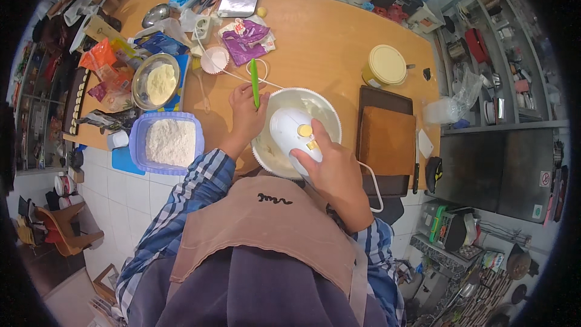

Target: The person weighs flour on a digital scale and kemudian mixes butter and sugar in a bowl using a hand mixer.

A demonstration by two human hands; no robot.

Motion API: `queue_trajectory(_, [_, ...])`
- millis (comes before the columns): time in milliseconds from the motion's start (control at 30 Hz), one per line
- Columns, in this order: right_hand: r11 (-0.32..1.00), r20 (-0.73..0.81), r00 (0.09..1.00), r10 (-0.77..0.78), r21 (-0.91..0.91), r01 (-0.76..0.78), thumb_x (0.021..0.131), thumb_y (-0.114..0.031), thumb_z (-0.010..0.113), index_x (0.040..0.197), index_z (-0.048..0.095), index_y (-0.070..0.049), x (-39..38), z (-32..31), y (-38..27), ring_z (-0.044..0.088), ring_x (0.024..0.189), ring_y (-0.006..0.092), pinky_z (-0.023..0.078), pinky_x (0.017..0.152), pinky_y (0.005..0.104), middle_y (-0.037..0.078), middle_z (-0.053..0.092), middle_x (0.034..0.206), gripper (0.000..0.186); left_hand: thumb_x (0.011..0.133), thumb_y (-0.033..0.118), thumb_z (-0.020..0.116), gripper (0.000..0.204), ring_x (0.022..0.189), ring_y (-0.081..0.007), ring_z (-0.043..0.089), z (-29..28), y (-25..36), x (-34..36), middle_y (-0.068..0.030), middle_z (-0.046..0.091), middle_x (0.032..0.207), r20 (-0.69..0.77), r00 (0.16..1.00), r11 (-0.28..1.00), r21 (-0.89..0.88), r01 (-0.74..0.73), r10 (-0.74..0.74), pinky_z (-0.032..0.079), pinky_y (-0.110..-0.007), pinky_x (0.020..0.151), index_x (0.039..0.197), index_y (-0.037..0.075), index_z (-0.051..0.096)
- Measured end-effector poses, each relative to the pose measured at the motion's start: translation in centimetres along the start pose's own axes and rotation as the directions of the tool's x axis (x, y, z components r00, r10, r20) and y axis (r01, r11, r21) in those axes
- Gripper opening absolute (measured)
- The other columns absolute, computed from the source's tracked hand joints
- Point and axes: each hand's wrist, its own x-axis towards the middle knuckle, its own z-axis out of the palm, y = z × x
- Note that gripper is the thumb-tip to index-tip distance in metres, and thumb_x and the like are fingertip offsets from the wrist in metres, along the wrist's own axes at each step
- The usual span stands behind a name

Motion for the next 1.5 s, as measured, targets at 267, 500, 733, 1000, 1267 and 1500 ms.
queue_trajectory(267, [0.994,0.115,0.990,-0.087,-0.056,0.094,0.083,-0.039,0.067,0.133,0.047,-0.006,-2.3,-1.0,0.2,0.064,0.079,0.0405,0.050,0.067,0.0462,0.025,0.065,0.087,0.063,0.087,0.022,0.063,0.021,0.111,-0.0278,0.048,0.2,-0.1,-0.1,-0.0070,0.063,0.105,-0.031,1.000,1.000,0.005,0.002,-0.002,0.026,-0.051,0.097,0.087,0.002,0.069])
queue_trajectory(500, [0.983,0.067,0.997,-0.043,-0.175,0.054,0.082,-0.037,0.068,0.128,0.051,-0.004,-3.9,-3.0,1.3,0.065,0.077,0.0398,0.051,0.066,0.0450,0.023,0.066,0.087,0.059,0.088,0.022,0.062,0.019,0.112,-0.0277,0.047,0.1,0.2,-0.2,-0.0060,0.062,0.106,-0.020,0.999,0.999,-0.014,0.045,-0.045,0.025,-0.053,0.097,0.087,0.005,0.070])
queue_trajectory(733, [0.986,-0.107,0.992,0.065,-0.149,-0.081,0.079,-0.033,0.072,0.126,0.054,-0.008,-2.4,-3.5,2.0,0.065,0.081,0.0393,0.051,0.069,0.0429,0.024,0.066,0.089,0.056,0.089,0.022,0.061,0.026,0.112,-0.0267,0.048,-0.3,0.4,0.0,-0.0085,0.064,0.104,0.018,0.999,1.000,-0.011,0.028,-0.027,0.026,-0.044,0.100,0.109,0.005,0.066])
queue_trajectory(1000, [0.990,-0.151,0.980,0.129,-0.039,-0.136,0.080,-0.033,0.071,0.127,0.054,-0.008,0.7,-2.2,2.2,0.065,0.087,0.0395,0.051,0.072,0.0426,0.024,0.066,0.095,0.056,0.089,0.022,0.062,0.021,0.111,-0.0275,0.049,-0.2,0.3,0.2,-0.0078,0.064,0.104,0.011,0.999,0.998,-0.042,0.038,-0.037,0.027,-0.046,0.099,0.098,0.004,0.068])
queue_trajectory(1267, [0.993,-0.107,0.988,0.108,-0.042,-0.113,0.080,-0.037,0.071,0.127,0.055,-0.008,2.8,-1.6,1.0,0.065,0.083,0.0402,0.051,0.071,0.0439,0.025,0.066,0.090,0.058,0.088,0.021,0.063,0.018,0.110,-0.0281,0.049,0.2,-0.2,0.2,-0.0064,0.063,0.104,-0.009,1.000,0.999,-0.037,-0.003,0.003,0.028,-0.048,0.097,0.089,0.003,0.070])
queue_trajectory(1500, [0.990,-0.077,0.997,-0.014,-0.138,0.003,0.080,-0.039,0.071,0.127,0.054,-0.009,3.6,-1.7,1.0,0.066,0.079,0.0391,0.052,0.069,0.0438,0.024,0.067,0.087,0.058,0.088,0.022,0.063,0.019,0.110,-0.0277,0.049,-0.1,0.1,0.3,-0.0062,0.063,0.105,0.000,1.000,0.999,-0.032,0.018,-0.018,0.026,-0.050,0.097,0.088,0.004,0.070])
